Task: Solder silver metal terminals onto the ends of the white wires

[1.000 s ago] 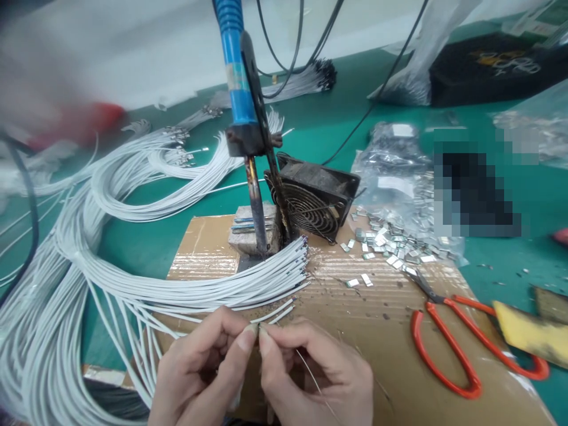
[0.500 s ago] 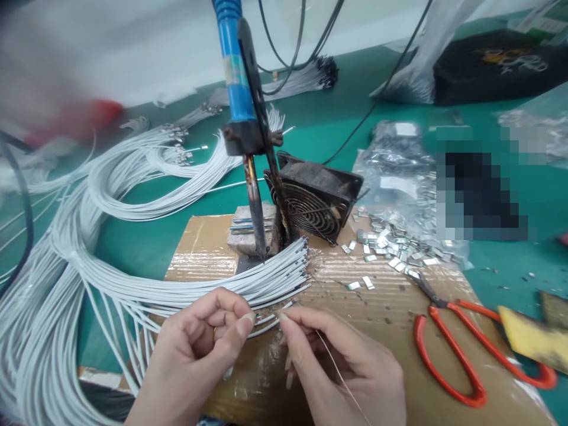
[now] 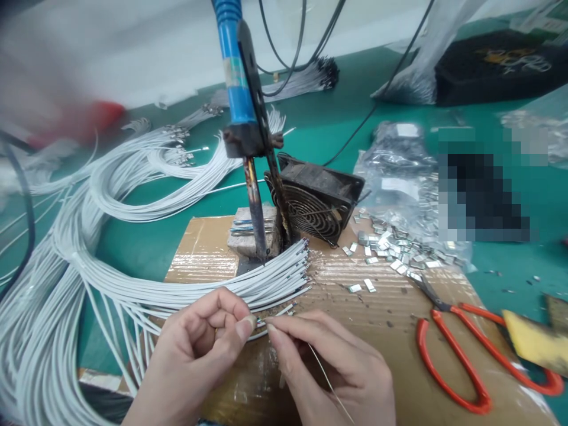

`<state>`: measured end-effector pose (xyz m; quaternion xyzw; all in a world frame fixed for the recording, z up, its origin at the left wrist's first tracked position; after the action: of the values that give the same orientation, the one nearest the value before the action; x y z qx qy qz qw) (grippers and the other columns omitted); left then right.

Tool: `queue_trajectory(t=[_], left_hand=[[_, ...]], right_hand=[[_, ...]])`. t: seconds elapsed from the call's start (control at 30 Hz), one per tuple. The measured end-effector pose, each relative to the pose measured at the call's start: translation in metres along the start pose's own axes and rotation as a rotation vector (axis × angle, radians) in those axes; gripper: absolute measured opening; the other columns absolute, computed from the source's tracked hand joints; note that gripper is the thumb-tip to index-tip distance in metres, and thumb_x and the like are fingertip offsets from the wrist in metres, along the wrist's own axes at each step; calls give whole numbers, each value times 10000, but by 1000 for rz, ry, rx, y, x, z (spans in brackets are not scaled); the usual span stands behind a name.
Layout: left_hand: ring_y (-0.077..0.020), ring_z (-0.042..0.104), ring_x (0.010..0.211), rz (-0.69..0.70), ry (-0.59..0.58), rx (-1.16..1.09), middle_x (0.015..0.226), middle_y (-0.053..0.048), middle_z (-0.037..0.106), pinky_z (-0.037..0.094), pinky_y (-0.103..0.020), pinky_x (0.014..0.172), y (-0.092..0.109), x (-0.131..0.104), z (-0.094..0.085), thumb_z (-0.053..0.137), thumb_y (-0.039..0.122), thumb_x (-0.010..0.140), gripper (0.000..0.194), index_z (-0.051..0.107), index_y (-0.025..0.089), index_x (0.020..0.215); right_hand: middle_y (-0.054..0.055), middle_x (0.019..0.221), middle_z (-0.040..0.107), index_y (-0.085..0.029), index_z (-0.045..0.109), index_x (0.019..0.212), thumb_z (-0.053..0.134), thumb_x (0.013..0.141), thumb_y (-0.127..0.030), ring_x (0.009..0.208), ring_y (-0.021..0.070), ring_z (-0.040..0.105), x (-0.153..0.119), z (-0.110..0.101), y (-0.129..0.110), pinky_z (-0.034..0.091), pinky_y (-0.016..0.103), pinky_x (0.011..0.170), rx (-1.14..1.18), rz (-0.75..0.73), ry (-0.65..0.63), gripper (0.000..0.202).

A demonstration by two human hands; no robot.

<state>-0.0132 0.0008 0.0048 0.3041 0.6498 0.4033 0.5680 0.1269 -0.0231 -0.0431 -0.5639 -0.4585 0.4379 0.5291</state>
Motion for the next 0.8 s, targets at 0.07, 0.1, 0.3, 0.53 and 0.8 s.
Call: queue_trajectory(t=[0.07, 0.1, 0.3, 0.53, 0.8], left_hand=[[-28, 278, 448, -2, -4, -4, 481, 97, 475, 198, -170, 456, 0, 0, -1, 810, 230, 666, 194, 629, 172, 625], [-28, 279, 441, -6, -6, -7, 476, 98, 475, 207, -169, 453, -1, 0, -1, 814, 232, 663, 198, 629, 174, 622], [-39, 323, 434, -28, -7, -9, 461, 86, 485, 225, -166, 465, -1, 1, -2, 821, 221, 640, 187, 643, 170, 611], [-44, 294, 450, -3, -62, 51, 481, 64, 491, 177, -194, 479, -2, 2, -5, 808, 190, 652, 164, 648, 166, 622], [-5, 351, 448, -8, -85, 5, 717, -30, 681, 196, -177, 482, 2, 3, -2, 818, 162, 636, 179, 648, 121, 597]], right_hand=[[-34, 630, 728, -356, 893, 853, 827, 815, -269, 504, 101, 648, 1, -1, 1, 525, 120, 496, -16, 14, 9, 116], [-32, 584, 707, -334, 888, 830, 830, 814, -278, 485, 105, 647, 2, -2, 1, 530, 123, 491, -22, 30, 21, 83], [-14, 614, 738, -294, 873, 805, 850, 832, -325, 495, 116, 686, 5, -6, 2, 553, 114, 491, 43, 86, 1, 48], [-6, 733, 743, -300, 860, 817, 833, 865, -322, 593, 121, 683, 12, -4, 2, 571, 126, 569, 12, 40, -110, 59], [49, 730, 762, -260, 884, 835, 831, 861, -431, 614, 182, 716, 14, -5, 1, 583, 201, 510, -39, 10, -72, 180]])
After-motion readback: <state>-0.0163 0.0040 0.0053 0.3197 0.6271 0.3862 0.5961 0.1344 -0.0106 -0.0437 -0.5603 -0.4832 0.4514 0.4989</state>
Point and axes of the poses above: each hand's wrist, its own x-axis towards the middle knuckle, its own z-axis out of the palm, y = z × x, the point moved 1 cm from there along x, towards the middle knuckle
